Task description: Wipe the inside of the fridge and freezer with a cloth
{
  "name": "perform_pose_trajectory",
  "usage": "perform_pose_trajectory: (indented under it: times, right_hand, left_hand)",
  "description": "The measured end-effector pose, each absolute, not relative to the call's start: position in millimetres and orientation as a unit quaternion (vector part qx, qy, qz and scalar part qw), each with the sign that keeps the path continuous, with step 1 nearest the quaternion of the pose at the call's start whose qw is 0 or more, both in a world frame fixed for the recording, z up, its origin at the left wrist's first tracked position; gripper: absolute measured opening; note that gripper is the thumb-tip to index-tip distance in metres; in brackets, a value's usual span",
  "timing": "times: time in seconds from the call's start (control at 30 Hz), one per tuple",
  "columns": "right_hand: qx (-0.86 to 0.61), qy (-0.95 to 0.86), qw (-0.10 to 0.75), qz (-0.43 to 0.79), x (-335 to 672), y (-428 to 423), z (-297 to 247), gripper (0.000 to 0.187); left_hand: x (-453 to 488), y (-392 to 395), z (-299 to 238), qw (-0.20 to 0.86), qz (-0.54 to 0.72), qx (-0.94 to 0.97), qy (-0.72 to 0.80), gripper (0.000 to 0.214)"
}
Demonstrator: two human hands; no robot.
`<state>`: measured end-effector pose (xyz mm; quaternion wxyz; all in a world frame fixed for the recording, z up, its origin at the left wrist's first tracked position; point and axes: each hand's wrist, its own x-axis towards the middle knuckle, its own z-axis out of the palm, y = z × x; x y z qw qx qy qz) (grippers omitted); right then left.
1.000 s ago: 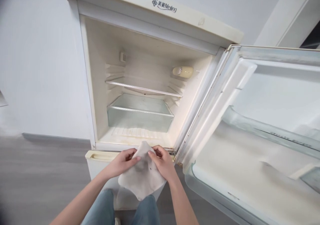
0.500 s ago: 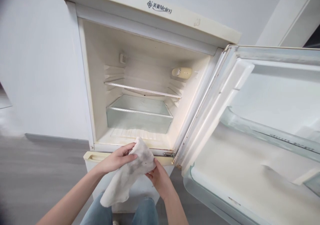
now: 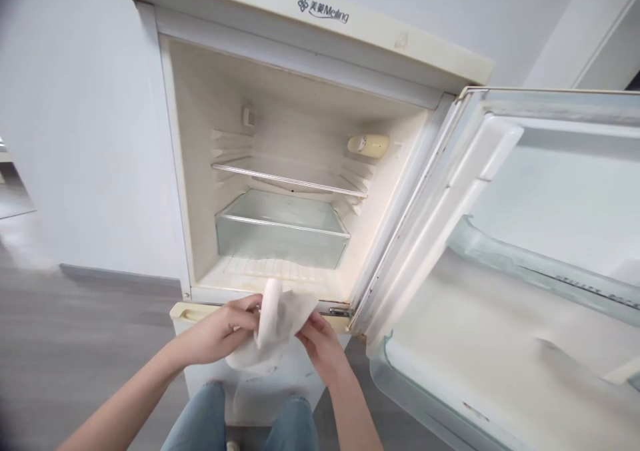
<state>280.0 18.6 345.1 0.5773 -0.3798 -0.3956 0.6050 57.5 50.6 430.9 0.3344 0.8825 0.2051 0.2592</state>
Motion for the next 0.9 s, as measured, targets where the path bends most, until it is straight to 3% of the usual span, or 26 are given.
perform_pose_trajectory:
  times: [0.1,0.2,0.37,0.5,0.63,0.73,0.9]
  right_hand:
    - [-0.397,-0.420,0.607,0.546,281,20,347,0.045]
    - [-0.405,-0.460,0.608,0.504,284,21,342,0.043]
    - [-0.400,-0.532,0.585,0.464,296,19,338,0.010]
    - [-0.422,-0.562,0.571,0.424,292,12,359,0.027]
    - [-0.428,-0.645,0.464,0.431,273,6,381,0.055]
    - [-0.437,-0.650,0.405,0.472,265,8,382,0.039]
    - [-0.449,-0.572,0.420,0.543,271,14,369,0.024]
  left_hand:
    - [51,51,433,0.196,0.212,0.929,0.231,0.045]
    - [47,58,428,0.094,0.229,0.932,0.265,0.046]
    - [43,67,421,0.225,0.335,0.869,0.285,0.047]
    - [47,66,423,0.316,0.356,0.827,0.300,0.042]
    - [54,60,429,0.407,0.342,0.787,0.312,0.030]
    - [54,62,430,0.459,0.340,0.753,0.325,0.025]
    - [41,75,406,0.521,0.376,0.668,0.376,0.029]
